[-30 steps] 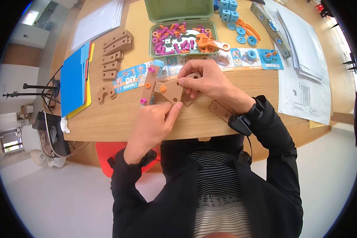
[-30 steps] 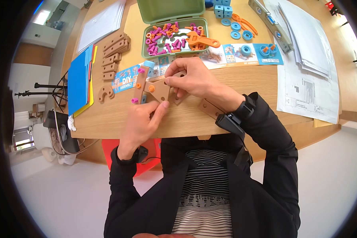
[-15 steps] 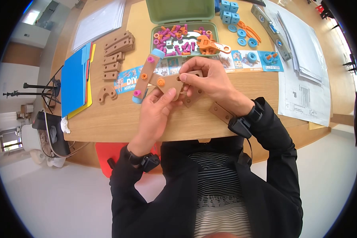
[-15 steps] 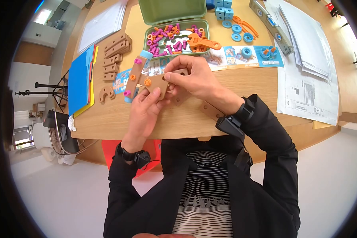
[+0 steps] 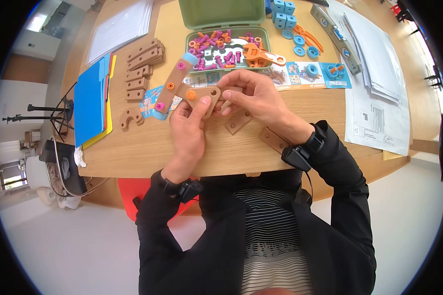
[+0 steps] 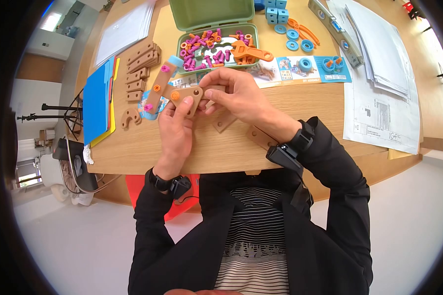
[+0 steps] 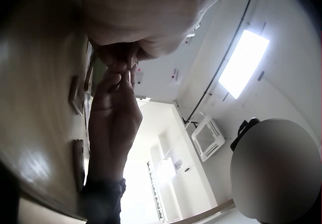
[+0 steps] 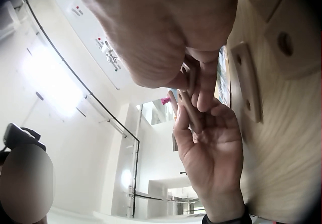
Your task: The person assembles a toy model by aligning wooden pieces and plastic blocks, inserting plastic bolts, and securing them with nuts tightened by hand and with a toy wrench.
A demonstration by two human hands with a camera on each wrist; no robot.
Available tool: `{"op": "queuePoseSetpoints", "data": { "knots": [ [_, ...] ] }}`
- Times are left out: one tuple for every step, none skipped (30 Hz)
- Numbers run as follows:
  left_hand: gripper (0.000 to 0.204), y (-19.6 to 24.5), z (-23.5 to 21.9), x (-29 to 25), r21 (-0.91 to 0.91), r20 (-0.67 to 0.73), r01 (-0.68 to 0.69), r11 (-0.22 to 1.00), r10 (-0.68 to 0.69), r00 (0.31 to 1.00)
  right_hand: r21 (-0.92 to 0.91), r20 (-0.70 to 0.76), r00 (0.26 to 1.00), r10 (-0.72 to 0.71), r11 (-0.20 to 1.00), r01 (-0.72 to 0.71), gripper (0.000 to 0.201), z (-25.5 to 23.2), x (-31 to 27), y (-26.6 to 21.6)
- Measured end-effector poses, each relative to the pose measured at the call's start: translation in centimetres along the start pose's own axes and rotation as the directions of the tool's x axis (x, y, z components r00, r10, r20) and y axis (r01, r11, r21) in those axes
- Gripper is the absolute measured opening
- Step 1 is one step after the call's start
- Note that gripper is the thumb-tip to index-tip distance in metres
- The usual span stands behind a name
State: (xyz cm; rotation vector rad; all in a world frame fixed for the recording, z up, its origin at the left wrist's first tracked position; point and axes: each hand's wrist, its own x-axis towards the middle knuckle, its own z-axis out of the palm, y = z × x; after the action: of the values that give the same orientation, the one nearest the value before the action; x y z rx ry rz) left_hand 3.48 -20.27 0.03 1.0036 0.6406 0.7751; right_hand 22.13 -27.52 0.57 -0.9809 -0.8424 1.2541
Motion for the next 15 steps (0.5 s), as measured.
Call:
{"op": "queuePoseSetpoints", "data": {
  "knots": [
    [0.028,0.02,-0.19,0.05,0.004,-0.007,0.005,1.0,-0.005,1.0,0.0,0.0,1.0,0.002,1.0,-0.002,0.022,0.01,0.01,0.06],
    [0.029,0.02,-0.33,0.08,0.008,-0.015,0.01,1.0,-0.01,1.0,0.002,0.008,1.0,-0.007,1.0,0.007,0.023,0.06,0.03,0.12],
    [0.029,0.04,-0.42,0.1,0.007,-0.018,0.009,1.0,-0.009,1.0,0.005,0.018,1.0,-0.016,1.0,0.016,0.024,0.12,0.06,0.16],
    [0.029,0.07,-0.49,0.13,0.007,-0.006,0.014,1.0,-0.014,1.0,0.004,0.02,1.0,-0.014,1.0,0.014,0.024,0.2,0.06,0.1],
    [0.029,0.11,-0.54,0.18,0.007,0.008,0.02,1.0,-0.02,1.0,-0.001,0.008,1.0,-0.017,1.0,0.017,0.025,0.3,0.02,-0.06],
    [0.029,0.01,-0.57,0.22,0.007,0.007,0.019,1.0,-0.019,1.0,-0.007,-0.006,1.0,-0.02,1.0,0.02,0.025,0.32,-0.02,-0.16],
    [0.029,-0.19,-0.58,0.27,0.001,-0.014,0.01,1.0,-0.01,1.0,-0.008,-0.005,1.0,-0.02,1.0,0.02,0.025,0.24,-0.02,-0.19],
    [0.029,-0.33,-0.6,0.33,-0.005,-0.036,0.001,1.0,-0.001,0.999,-0.037,0.003,1.0,-0.023,0.999,0.023,0.026,0.1,0.02,-0.23],
    [0.029,-0.36,-0.67,0.44,-0.005,-0.036,0.001,1.0,-0.001,0.999,-0.066,0.01,1.0,-0.026,0.997,0.026,0.026,0.03,0.06,-0.24],
    [0.028,-0.37,-0.77,0.56,0.015,-0.04,-0.015,1.0,0.015,0.999,-0.066,0.011,1.0,-0.025,0.997,0.026,0.026,0.02,0.08,-0.27],
    [0.027,-0.36,-0.85,0.62,0.034,-0.045,-0.03,0.999,0.031,0.999,-0.07,0.016,1.0,-0.015,0.997,0.016,0.026,0.02,0.09,-0.31],
    [0.027,-0.33,-0.89,0.64,0.034,-0.045,-0.029,0.999,0.031,0.999,-0.074,0.02,1.0,-0.005,0.997,0.006,0.027,0.02,0.09,-0.33],
    [0.027,-0.27,-0.91,0.67,0.019,-0.04,-0.028,0.999,0.028,0.999,-0.075,0.02,1.0,-0.004,0.997,0.005,0.027,0.02,0.1,-0.26],
    [0.027,-0.22,-0.94,0.69,0.004,-0.034,-0.026,1.0,0.026,0.999,-0.079,0.021,1.0,-0.01,0.997,0.011,0.027,0.04,0.12,-0.13],
    [0.027,-0.23,-1.02,0.74,0.003,-0.035,-0.025,1.0,0.025,0.999,-0.082,0.022,1.0,-0.016,0.996,0.018,0.027,0.07,0.15,0.01]
  ]
}}
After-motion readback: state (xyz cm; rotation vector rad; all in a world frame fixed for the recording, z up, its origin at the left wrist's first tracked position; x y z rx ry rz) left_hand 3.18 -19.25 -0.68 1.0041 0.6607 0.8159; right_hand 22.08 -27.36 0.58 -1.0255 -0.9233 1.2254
